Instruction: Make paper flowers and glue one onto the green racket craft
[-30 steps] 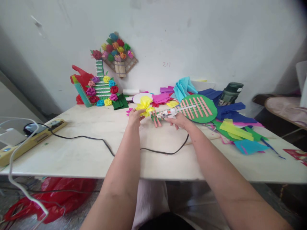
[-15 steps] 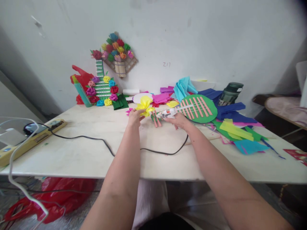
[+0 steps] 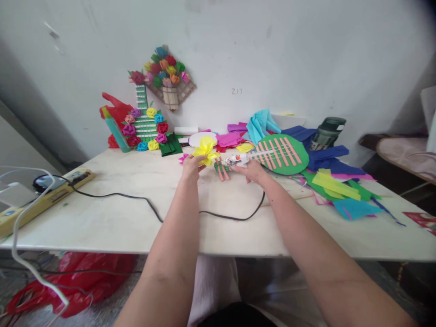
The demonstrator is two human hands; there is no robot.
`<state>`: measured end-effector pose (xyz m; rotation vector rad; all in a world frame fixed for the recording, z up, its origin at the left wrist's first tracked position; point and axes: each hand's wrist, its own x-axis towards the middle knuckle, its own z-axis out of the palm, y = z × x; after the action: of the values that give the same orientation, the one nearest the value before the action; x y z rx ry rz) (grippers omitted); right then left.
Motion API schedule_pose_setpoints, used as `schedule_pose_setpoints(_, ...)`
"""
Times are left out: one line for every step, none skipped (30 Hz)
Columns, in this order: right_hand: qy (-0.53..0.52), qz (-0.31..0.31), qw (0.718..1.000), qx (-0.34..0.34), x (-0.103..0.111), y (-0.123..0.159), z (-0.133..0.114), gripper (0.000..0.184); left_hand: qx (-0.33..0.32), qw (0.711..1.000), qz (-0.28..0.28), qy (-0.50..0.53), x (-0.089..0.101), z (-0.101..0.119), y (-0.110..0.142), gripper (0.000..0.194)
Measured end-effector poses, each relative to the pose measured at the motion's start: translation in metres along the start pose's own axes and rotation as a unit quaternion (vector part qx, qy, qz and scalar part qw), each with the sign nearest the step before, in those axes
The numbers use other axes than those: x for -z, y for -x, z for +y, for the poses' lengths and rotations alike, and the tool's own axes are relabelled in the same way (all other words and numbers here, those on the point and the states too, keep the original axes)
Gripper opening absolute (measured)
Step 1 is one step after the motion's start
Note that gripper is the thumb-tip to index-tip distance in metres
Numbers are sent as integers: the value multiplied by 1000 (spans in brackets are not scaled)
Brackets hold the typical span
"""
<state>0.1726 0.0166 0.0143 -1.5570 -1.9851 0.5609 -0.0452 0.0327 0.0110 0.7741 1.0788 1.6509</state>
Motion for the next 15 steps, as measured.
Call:
schedule_pose_setpoints(1,4,1000,4,0,-1,1,46,0,1000,-1,1,0,0,0,31)
schedule_pose_setpoints(0,6,1000,7,-1,-1,1,47,-1,1000,-2,2,0,0,0,31)
schedule_pose_setpoints(-1,8,1000,8,-1,-2,2,47,-2,1000,-3,2,0,0,0,31)
schedule_pose_setpoints(-2,9,1000,6,-2,-2,2,47,-2,1000,-3,2,0,0,0,30)
schedule_pose_setpoints(-3,8,1000,2,-2,-3,2,48,-3,1000,-3,1,0,0,0,30)
schedule_pose_setpoints(-4,7,1000,-2,-3,-3,2,48,-2,1000,-2,0,0,0,0,29)
schedule_pose_setpoints(-5,5,1000,-6,-3,-3,1,48,-2,1000,0,-1,0,0,1,29)
schedule_pose_setpoints(-7,3,1000,-9,-3,-3,1,48,-1,1000,1,-1,0,0,1,29)
schedule_pose_setpoints(-9,4,1000,-10,-4,-2,1,48,0,1000,1,-1,0,1,1,28)
schedule_pose_setpoints(-13,5,1000,-9,-4,-2,0,48,1,1000,2,-1,0,1,2,28)
schedule_pose_setpoints(-18,7,1000,-8,-4,-2,0,47,1,1000,3,-1,-1,1,2,28)
schedule_pose_setpoints(-23,8,1000,-8,-5,-1,-1,47,1,1000,4,0,-1,1,2,28)
schedule_pose_setpoints(-29,8,1000,-8,-5,-1,-1,47,1,1000,5,0,-1,2,3,28)
schedule_pose_setpoints(-35,7,999,-9,-5,-1,-2,46,1,1000,6,0,-1,2,3,28)
schedule_pose_setpoints(-40,5,999,-11,-6,-1,-2,46,0,1000,6,0,-1,2,3,28)
